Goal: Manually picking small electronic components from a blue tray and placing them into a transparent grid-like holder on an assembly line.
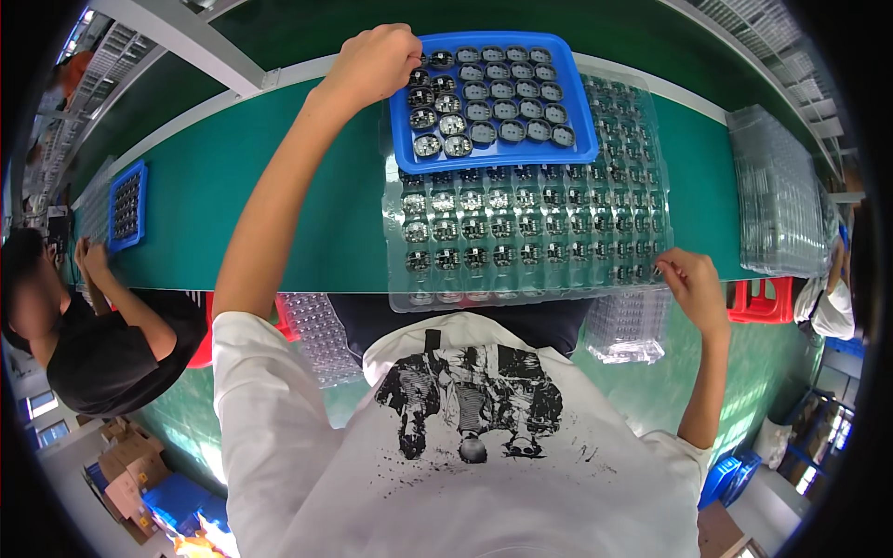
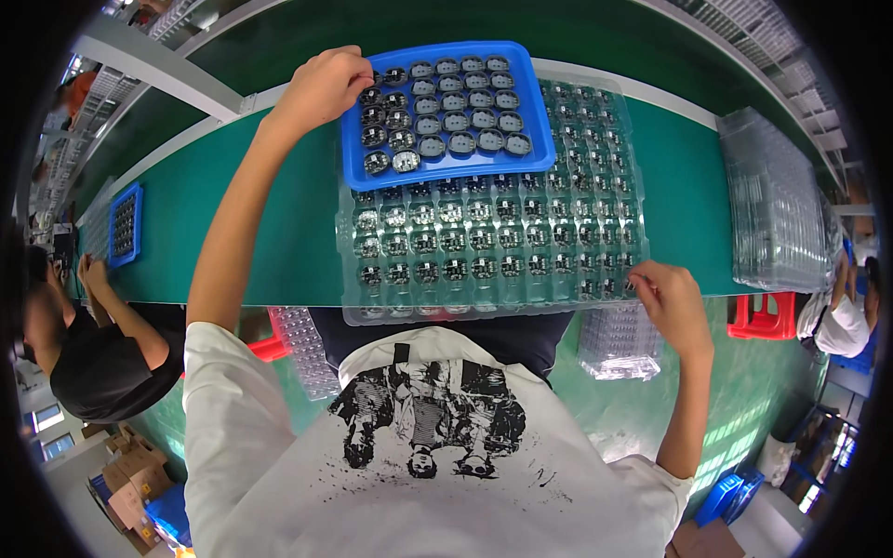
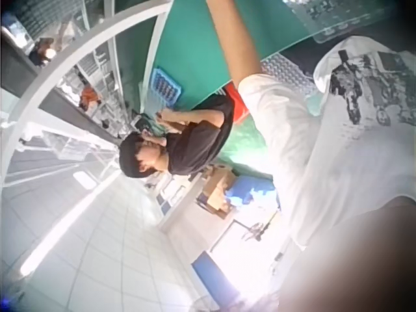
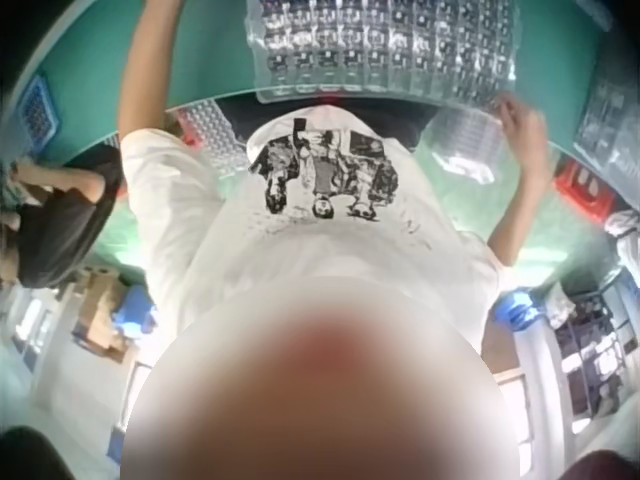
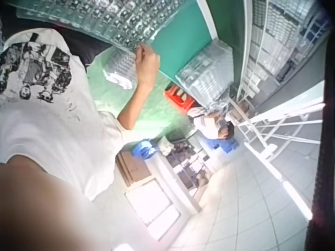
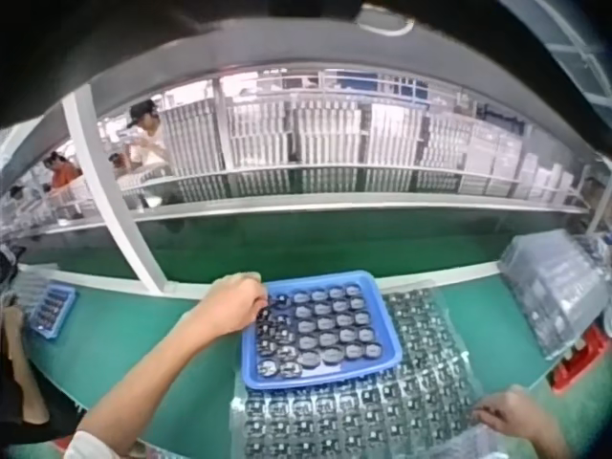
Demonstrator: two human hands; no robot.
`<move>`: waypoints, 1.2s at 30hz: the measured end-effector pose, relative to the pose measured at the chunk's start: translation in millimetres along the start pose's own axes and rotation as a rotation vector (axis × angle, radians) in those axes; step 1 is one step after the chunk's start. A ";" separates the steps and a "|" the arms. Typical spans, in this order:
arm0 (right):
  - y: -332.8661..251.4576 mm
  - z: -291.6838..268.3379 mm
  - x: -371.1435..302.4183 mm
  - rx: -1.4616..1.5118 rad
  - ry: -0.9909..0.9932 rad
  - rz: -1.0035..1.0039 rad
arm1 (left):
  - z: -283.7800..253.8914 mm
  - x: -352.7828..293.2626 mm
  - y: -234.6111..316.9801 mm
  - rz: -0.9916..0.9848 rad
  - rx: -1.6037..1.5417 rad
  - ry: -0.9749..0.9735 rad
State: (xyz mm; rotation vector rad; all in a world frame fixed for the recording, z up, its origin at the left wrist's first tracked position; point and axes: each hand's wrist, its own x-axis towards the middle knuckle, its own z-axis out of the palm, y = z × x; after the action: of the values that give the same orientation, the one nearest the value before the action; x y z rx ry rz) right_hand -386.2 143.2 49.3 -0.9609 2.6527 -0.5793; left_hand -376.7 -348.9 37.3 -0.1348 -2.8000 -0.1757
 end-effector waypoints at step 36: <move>-60.0 -46.8 60.5 0.118 0.166 -0.150 | 46.9 -28.5 297.1 0.462 -0.495 -0.465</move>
State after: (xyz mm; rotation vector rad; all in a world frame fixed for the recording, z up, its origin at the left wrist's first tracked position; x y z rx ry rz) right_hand -415.5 74.4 111.4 -1.1280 2.6668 -0.8751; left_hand -331.2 -51.1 15.3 -1.0437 -3.0005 -0.8049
